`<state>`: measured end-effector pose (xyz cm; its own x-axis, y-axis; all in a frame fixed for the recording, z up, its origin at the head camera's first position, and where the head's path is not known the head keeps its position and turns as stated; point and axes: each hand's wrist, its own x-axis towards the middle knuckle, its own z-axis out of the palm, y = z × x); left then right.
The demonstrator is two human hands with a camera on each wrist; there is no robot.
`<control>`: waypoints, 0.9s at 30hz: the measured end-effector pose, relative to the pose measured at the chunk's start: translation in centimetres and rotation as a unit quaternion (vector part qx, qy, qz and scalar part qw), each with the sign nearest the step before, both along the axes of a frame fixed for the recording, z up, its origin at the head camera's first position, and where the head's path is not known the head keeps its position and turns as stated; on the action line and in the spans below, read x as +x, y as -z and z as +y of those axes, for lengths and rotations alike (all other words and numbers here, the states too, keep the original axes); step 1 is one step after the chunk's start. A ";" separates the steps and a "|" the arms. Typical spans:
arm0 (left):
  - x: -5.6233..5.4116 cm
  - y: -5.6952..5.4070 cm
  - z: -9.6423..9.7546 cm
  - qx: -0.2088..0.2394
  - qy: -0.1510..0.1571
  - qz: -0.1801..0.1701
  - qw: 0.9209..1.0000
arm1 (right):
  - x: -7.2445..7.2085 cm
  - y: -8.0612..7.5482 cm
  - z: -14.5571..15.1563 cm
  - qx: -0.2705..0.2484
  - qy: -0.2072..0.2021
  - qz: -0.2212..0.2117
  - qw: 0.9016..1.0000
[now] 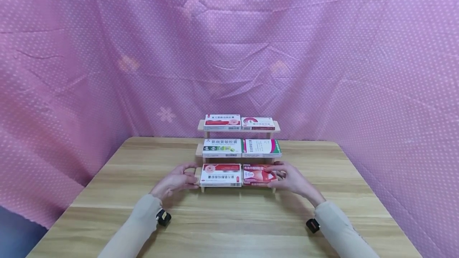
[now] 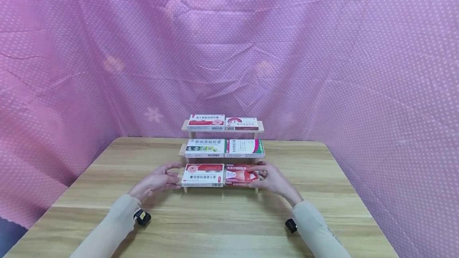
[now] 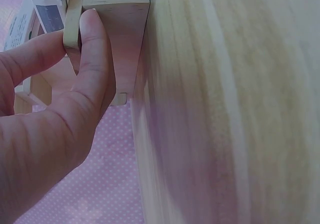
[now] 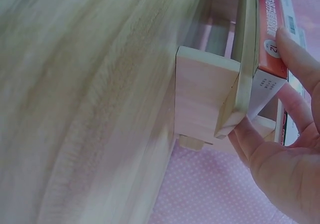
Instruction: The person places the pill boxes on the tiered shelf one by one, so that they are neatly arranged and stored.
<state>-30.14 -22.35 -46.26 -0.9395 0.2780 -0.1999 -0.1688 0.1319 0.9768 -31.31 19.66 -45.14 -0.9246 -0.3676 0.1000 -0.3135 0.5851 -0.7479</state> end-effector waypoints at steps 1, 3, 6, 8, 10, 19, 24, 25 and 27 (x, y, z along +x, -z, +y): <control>0.0 0.0 0.0 0.000 0.003 0.000 1.000 | 0.0 0.0 0.0 -0.003 0.000 -0.004 1.000; 0.1 0.0 0.0 -0.002 0.008 0.002 1.000 | 0.2 0.0 0.0 -0.009 0.002 -0.011 1.000; 0.1 0.0 0.0 0.001 0.006 0.001 1.000 | 0.3 0.0 -0.1 -0.017 -0.002 -0.013 1.000; 0.0 0.1 -0.1 0.003 0.002 0.001 1.000 | 0.3 -0.1 -0.1 -0.019 -0.007 -0.011 1.000; -0.1 0.1 -0.2 0.004 0.001 0.001 1.000 | 0.3 -0.1 -0.1 -0.021 -0.009 -0.010 1.000; 0.1 0.1 -0.4 0.007 0.009 -0.002 1.000 | 0.3 -0.2 -0.3 -0.023 -0.018 -0.010 1.000; 0.2 0.1 -0.2 0.010 0.008 0.000 1.000 | 0.4 -0.1 0.0 -0.024 -0.020 -0.023 0.999; 0.2 0.2 -0.2 0.009 0.007 0.001 1.000 | 0.4 -0.1 0.1 -0.028 -0.019 -0.030 0.999; 0.2 0.2 -0.1 0.009 0.008 0.000 1.000 | 0.3 0.0 0.4 -0.041 -0.022 -0.037 0.998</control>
<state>-29.96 -22.42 -46.51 -0.9352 0.2961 -0.1942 -0.1666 0.1160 0.9792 -31.01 20.02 -45.12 -0.9135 -0.4021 0.0622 -0.2793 0.5083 -0.8147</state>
